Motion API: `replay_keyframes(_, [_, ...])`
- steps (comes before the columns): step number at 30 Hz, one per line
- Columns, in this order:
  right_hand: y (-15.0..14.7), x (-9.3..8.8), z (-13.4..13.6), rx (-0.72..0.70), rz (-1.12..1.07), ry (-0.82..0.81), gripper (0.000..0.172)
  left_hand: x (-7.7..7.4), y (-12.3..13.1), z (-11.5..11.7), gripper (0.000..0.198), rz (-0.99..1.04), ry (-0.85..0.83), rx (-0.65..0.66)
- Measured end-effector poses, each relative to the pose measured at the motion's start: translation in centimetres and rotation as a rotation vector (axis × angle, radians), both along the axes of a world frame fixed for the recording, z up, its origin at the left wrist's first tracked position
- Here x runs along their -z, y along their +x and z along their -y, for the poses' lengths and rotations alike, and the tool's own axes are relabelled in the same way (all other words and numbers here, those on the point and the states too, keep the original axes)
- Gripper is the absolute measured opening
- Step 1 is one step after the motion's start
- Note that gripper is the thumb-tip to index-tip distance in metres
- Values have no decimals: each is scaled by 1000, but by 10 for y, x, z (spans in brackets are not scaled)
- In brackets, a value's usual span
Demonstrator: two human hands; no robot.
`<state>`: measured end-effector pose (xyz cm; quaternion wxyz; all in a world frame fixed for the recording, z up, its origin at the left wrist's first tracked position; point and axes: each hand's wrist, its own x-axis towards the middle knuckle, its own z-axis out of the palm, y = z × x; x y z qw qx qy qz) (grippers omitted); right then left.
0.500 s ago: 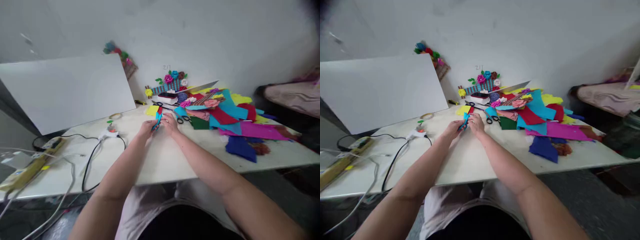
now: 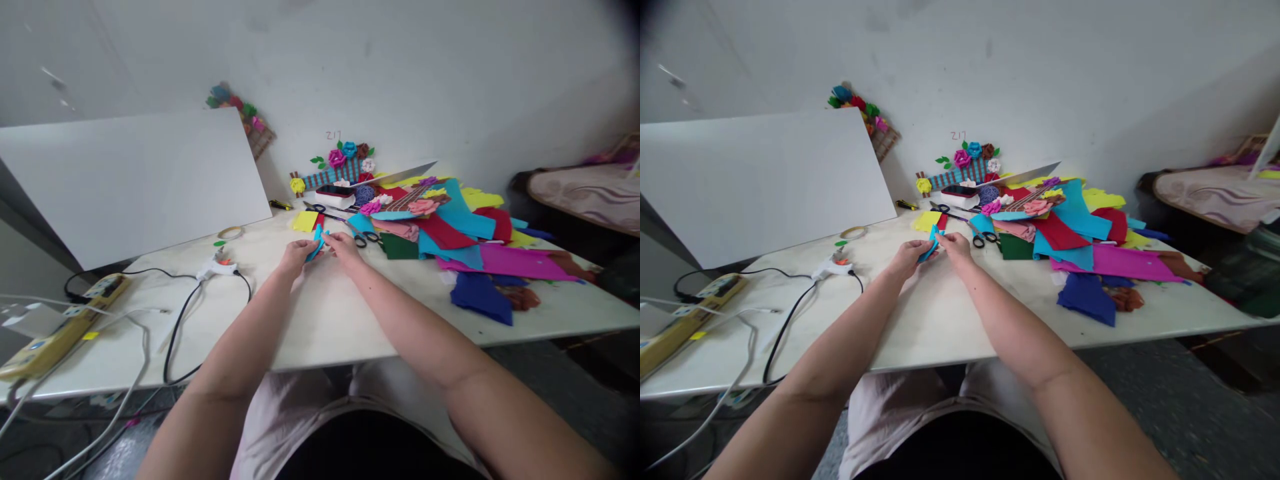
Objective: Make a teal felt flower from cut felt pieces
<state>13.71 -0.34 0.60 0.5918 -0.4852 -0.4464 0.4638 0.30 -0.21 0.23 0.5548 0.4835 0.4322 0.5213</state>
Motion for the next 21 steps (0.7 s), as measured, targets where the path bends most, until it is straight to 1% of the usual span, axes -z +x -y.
replay_keyframes(7, [1,2,0,-47,-67,-53,31,0,0,0,41,-9,20,8])
replay_keyframes(10, [1,1,0,-60,-85,-46,28,1,0,0,40,-44,33,18])
replay_keyframes(13, [1,3,-1,-60,-95,-29,29,1,0,-1,38,-67,37,21])
replay_keyframes(17, [0,9,-6,-31,-93,20,31,2,1,-1,38,-81,24,23])
replay_keyframes(21, [1,13,-12,23,-77,65,31,1,2,0,41,-66,-10,55])
